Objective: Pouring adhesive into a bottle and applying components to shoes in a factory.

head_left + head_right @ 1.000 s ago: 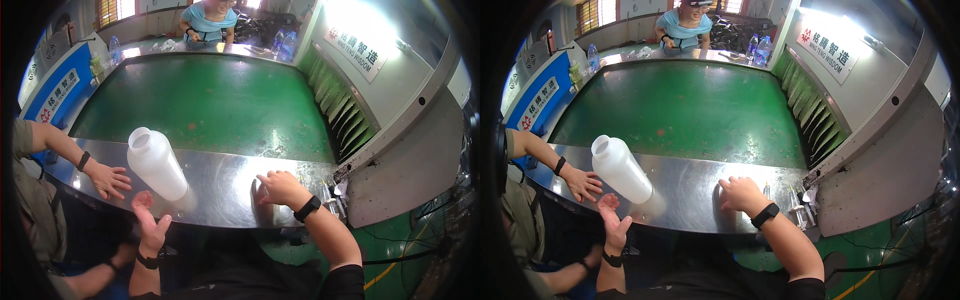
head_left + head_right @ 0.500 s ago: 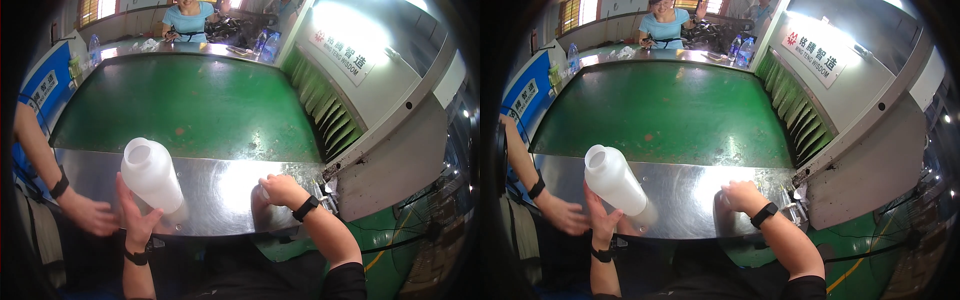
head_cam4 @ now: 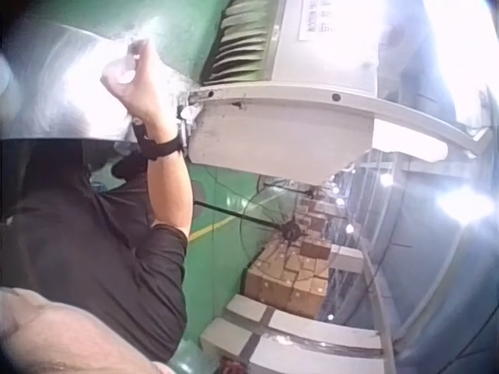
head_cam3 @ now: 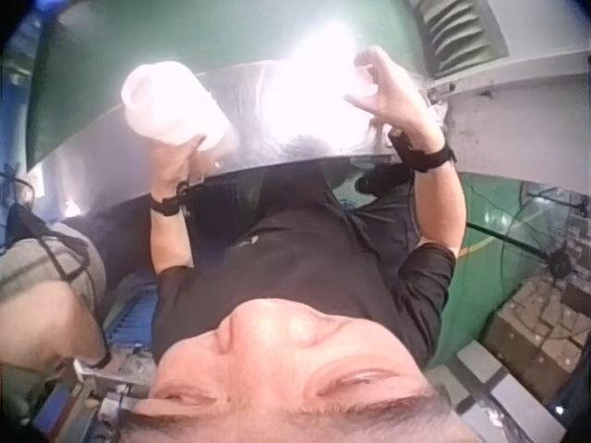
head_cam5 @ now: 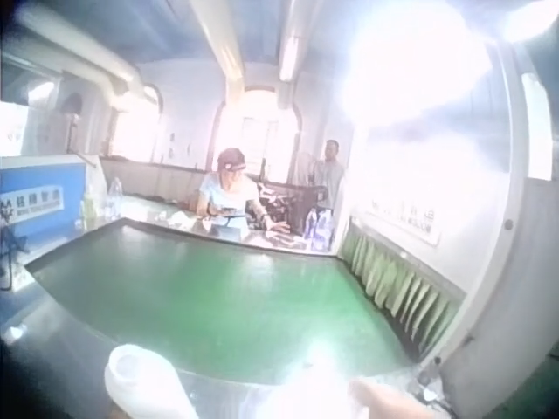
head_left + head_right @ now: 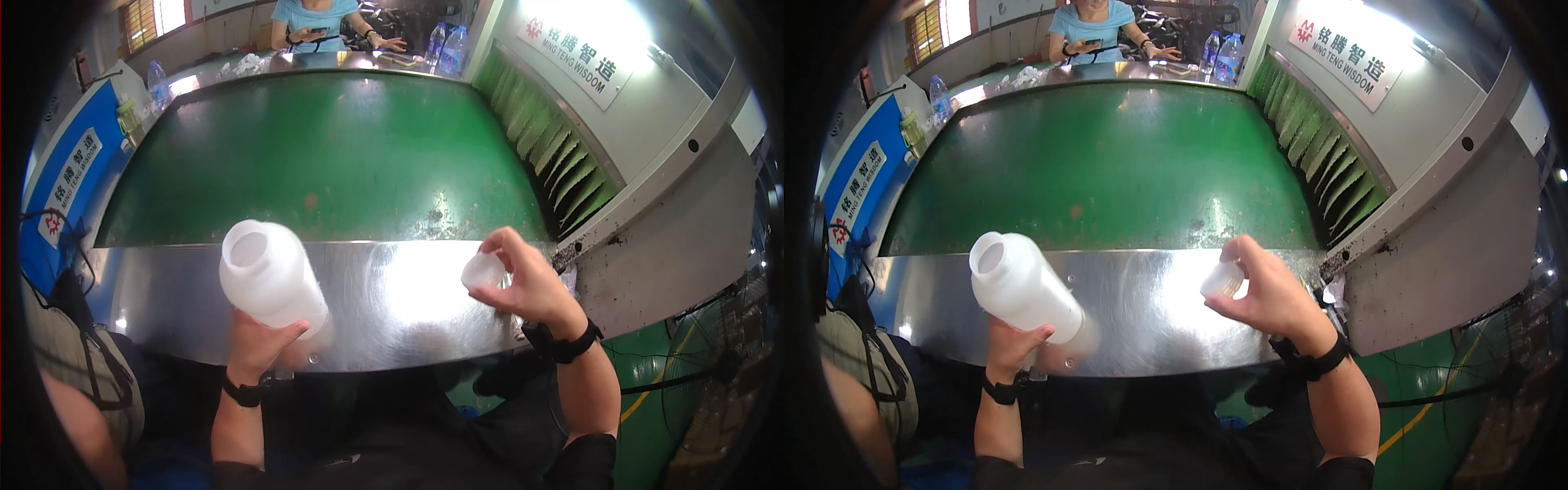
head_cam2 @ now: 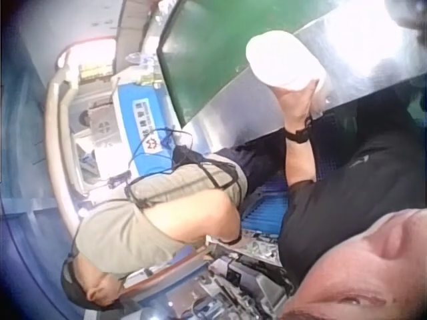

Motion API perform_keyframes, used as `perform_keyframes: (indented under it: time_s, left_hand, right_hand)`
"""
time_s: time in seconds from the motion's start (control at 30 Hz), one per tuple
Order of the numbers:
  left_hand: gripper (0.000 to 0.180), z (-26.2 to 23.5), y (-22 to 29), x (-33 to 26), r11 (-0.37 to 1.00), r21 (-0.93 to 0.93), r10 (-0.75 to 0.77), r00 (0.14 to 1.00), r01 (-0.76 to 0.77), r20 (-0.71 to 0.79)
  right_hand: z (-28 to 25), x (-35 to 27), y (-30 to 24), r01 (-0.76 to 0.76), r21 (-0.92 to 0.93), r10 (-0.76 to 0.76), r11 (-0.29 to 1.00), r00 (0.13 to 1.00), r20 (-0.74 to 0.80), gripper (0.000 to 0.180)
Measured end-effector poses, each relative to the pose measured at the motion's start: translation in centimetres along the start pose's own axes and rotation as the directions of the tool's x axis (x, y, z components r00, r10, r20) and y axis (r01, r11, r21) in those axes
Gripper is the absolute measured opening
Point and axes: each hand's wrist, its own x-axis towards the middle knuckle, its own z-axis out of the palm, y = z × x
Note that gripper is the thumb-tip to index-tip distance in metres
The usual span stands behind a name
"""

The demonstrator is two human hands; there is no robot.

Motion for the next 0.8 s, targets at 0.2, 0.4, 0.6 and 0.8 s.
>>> perform_keyframes:
  time_s: [0.2, 0.4, 0.6, 0.8]
  left_hand:
    - [0.103, 3.6, -0.8, 0.1, 1.0, 0.005, 0.012, 0.996, -0.013, 0.091]
    - [0.116, 6.4, -1.5, 0.6, 0.964, 0.213, 0.121, 0.978, -0.157, 0.172]
    - [0.116, 7.4, -1.1, 0.3, 0.946, 0.23, 0.194, 0.969, -0.226, 0.155]
    - [0.113, 7.4, -0.6, 0.2, 0.954, 0.205, 0.192, 0.971, -0.219, 0.141]
  right_hand:
    - [0.9, 1.5, -3.2, 0.347, 0.349, -0.305, 0.871, 0.937, -0.171, 0.042]
    - [1.9, 2.3, -7.5, 0.41, 0.596, -0.35, 0.69, 0.911, -0.221, 0.048]
    - [2.1, 4.0, -10.3, 0.421, 0.421, -0.427, 0.804, 0.9, -0.085, 0.053]
    - [1.0, 4.7, -12.1, 0.497, 0.121, -0.51, 0.859, 0.849, 0.139, 0.056]
